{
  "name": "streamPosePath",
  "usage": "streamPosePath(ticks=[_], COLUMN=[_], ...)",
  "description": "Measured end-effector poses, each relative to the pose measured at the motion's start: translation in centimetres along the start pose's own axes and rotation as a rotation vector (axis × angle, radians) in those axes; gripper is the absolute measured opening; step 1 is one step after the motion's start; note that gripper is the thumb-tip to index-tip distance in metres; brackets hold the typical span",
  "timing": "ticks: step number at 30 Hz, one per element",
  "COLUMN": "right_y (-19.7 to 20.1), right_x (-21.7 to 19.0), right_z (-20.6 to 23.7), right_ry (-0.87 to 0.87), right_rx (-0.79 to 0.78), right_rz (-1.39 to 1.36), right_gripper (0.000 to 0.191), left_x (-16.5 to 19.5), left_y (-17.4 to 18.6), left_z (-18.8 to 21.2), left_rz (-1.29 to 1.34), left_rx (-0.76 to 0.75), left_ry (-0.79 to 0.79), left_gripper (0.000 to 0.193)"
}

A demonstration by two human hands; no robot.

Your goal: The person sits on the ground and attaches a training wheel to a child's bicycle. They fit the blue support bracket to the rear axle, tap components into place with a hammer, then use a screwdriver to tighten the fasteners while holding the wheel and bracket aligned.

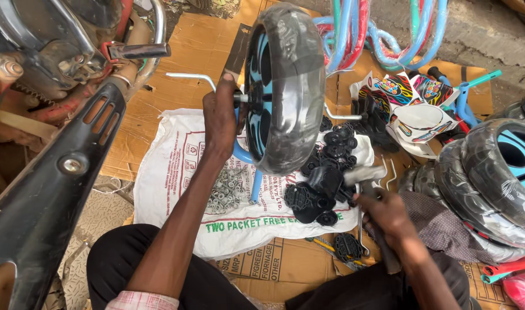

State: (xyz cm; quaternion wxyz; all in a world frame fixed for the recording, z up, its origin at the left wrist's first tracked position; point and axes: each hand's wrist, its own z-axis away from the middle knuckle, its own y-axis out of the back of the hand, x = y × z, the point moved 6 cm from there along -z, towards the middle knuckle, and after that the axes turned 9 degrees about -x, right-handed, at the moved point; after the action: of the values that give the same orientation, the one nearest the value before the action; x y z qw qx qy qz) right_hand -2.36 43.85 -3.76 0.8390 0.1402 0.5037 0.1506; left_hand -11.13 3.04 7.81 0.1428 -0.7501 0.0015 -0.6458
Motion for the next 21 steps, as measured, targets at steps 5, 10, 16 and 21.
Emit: streamPosePath(ticks=[5, 10, 16, 21], right_y=[-0.5, -1.6, -5.6, -11.1], right_x=[0.1, -12.0, -24.9, -20.4], right_z=[-1.1, 6.7, 12.4, 13.6], right_ry=[0.163, 0.627, 0.837, 0.889], right_rx=[0.188, 0.37, 0.254, 0.5], right_rz=[0.558, 0.409, 0.289, 0.398], right_gripper=[0.043, 0.047, 0.054, 0.047], left_x=[0.6, 0.8, -0.2, -1.4], left_y=[-0.4, -1.2, -1.6, -0.2], left_z=[1.3, 1.3, 1.8, 1.3], left_rz=[-0.015, 0.04, 0.028, -0.014], left_rx=[-0.018, -0.048, -0.086, -0.065], left_ry=[-0.07, -0.121, -0.137, -0.078], left_gripper=[0.068, 0.072, 0.073, 0.076])
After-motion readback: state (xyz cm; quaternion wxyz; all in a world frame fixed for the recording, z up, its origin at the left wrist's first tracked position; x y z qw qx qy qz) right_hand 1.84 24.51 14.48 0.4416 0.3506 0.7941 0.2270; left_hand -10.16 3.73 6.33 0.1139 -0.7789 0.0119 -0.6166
